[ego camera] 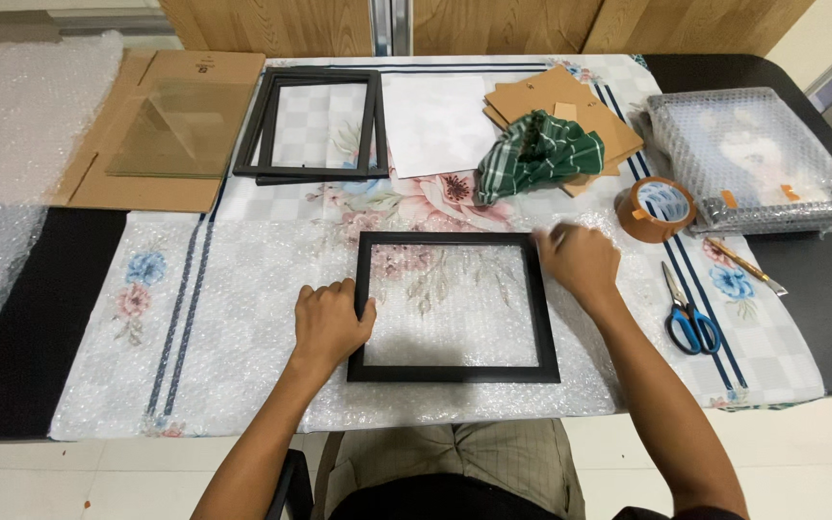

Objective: The person wipes a black picture frame with a cloth, places a piece of glass inside, and kemudian puts in a white mat and a cardboard backing.

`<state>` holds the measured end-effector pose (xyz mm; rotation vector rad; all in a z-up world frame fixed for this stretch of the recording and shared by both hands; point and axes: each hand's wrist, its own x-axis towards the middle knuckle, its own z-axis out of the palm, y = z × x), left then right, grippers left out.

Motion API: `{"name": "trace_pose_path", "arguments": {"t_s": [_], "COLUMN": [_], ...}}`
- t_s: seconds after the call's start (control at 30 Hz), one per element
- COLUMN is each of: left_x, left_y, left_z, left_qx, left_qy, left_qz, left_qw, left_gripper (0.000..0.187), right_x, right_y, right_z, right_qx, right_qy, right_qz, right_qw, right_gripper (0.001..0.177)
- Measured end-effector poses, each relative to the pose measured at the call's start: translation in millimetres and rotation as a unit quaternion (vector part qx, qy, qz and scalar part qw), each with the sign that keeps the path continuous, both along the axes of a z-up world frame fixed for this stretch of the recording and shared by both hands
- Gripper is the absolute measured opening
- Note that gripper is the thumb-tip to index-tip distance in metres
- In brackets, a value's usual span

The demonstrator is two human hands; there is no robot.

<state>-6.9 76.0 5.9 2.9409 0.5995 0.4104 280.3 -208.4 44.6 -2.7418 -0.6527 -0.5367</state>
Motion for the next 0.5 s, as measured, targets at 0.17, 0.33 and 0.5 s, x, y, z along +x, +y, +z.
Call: {"name": "trace_pose_path", "arguments": {"t_s": [0.17, 0.33, 0.5], "left_x": [0, -9, -18], "left_y": [-2, -15, -16], "left_z": [-2, 54, 98], "left_qx": [0.017, -0.007, -0.065], "left_qy": [-0.031, -0.094, -0.253], "left_qz": [0.002, -0.007, -0.043], "left_qw": [0.999, 0.996, 0.964], "left_gripper": [0.038, 0.029, 0.021], "right_x": [-51, -31, -48], "right_y": [-9, -21, -34], "right_z": [32, 20, 81], "right_qx": [-0.022, 0.145, 0.402], "right_qy": [0.22, 0.222, 0.121], "right_qz": [0.067, 0.07, 0.198], "right_qw": [0.973, 0.962, 0.886], "right_gripper": [0.048, 0.04, 0.029]}}
